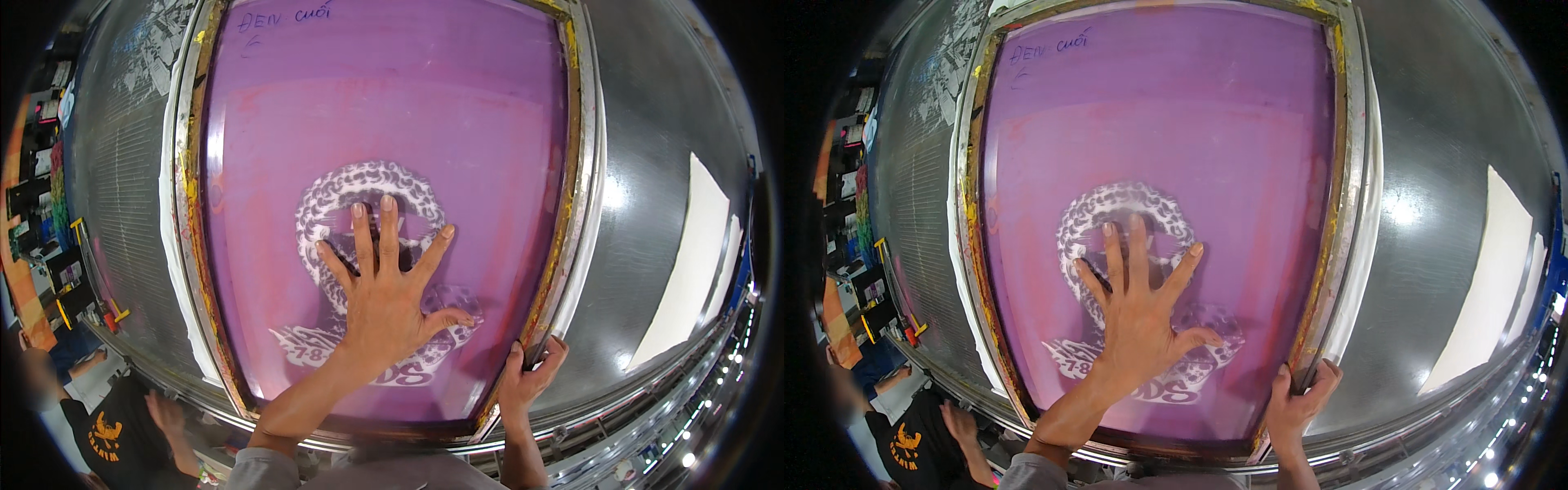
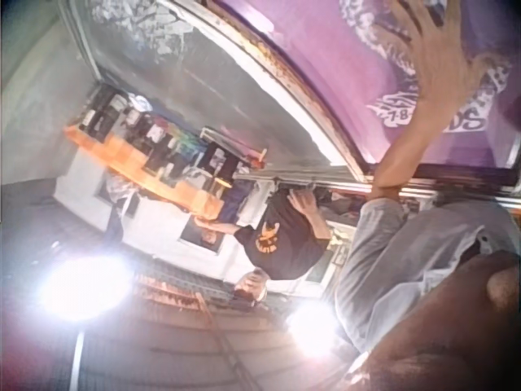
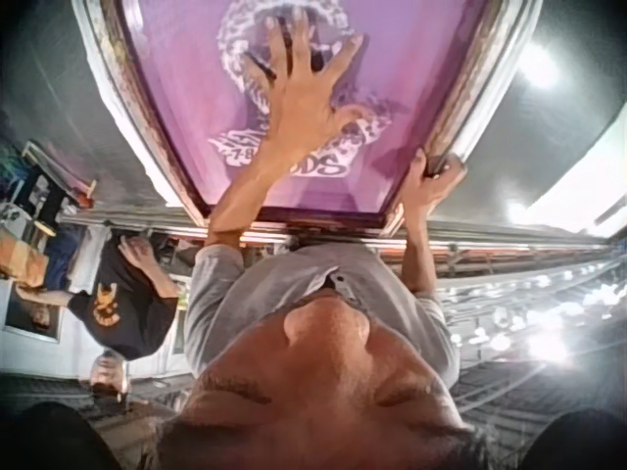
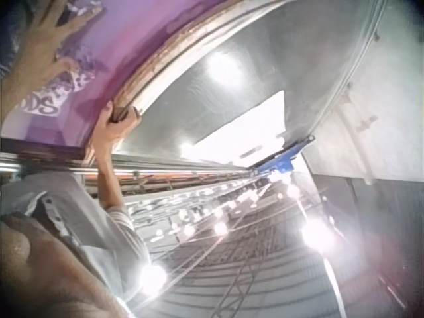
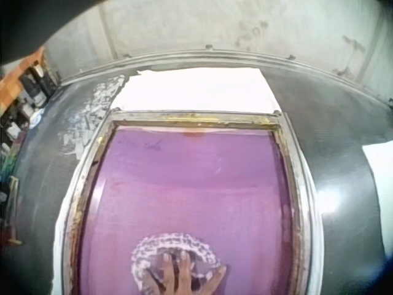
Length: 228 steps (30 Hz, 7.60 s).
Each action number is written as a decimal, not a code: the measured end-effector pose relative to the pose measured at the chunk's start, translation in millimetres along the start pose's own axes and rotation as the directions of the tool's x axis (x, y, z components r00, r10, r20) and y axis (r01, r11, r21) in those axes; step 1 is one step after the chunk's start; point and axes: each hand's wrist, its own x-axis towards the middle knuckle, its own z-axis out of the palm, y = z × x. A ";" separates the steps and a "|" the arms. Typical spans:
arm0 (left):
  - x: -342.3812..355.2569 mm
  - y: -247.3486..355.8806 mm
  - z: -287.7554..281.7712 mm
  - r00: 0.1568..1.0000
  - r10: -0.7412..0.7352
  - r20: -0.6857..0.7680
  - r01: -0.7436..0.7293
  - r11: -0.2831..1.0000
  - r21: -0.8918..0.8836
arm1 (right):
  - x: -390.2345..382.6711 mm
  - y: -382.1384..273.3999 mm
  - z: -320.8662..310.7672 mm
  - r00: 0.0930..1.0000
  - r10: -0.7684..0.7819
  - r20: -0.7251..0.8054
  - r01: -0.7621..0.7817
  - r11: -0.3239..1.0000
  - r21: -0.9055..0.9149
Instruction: The person positions a white t-shirt on a printing table, retrieves a purple screen-printing frame, and aligns it over the shirt. They then use a squeegee to apply ink through the screen onto the fabric. The person repeats the alignment and squeegee action for a second shirt.
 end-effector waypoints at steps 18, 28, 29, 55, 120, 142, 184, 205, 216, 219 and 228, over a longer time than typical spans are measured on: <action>-5.9 -1.4 -9.7 0.998 -0.027 0.060 0.032 0.996 -0.083 | -1.6 8.0 -1.2 0.999 0.037 0.025 -0.038 0.999 0.028; -4.1 -0.2 2.1 0.999 -0.020 0.044 0.022 0.998 -0.058 | -0.7 3.9 -2.1 1.000 -0.010 0.005 0.010 1.000 -0.007; -3.7 0.1 3.0 0.998 -0.029 0.048 0.031 0.999 -0.045 | -0.8 4.0 -2.4 1.000 -0.005 0.013 0.005 1.000 0.005; -1.8 3.3 10.8 0.999 -0.036 -0.025 0.037 0.998 0.041 | -0.8 5.0 -2.1 1.000 0.009 0.027 -0.009 1.000 0.005; -175.1 -23.3 34.9 0.801 -0.445 -0.400 0.484 0.875 -0.003 | -10.8 0.0 -8.0 0.837 -0.547 0.017 0.543 0.825 -0.156; -325.4 -91.2 37.0 0.973 -0.011 -0.229 -0.029 0.985 -0.170 | -67.7 0.4 -37.5 0.836 -0.546 0.061 0.543 0.804 -0.244; -370.8 -60.8 70.4 0.916 -0.152 -0.372 0.198 0.976 0.087 | -216.2 43.7 -18.3 0.676 -0.652 0.343 0.730 0.655 -0.193; -245.7 -115.7 -35.8 0.812 -0.498 -0.303 -0.084 0.415 -0.906 | -78.9 -33.7 -38.7 0.917 -0.198 0.346 -0.138 0.655 0.742; -244.8 -100.3 0.3 0.851 -0.510 -0.124 0.468 0.845 -0.259 | -122.6 -22.5 23.8 0.952 -0.179 0.247 0.089 0.937 0.337; -259.6 -87.5 0.9 0.865 -0.502 0.004 0.495 0.852 -0.171 | -132.9 -6.1 35.0 0.939 -0.289 0.184 0.262 0.952 0.158; -259.5 -86.8 14.3 0.885 -0.459 -0.077 0.425 0.866 -0.264 | -110.9 -18.7 27.3 0.864 -0.271 0.424 0.308 0.951 -0.022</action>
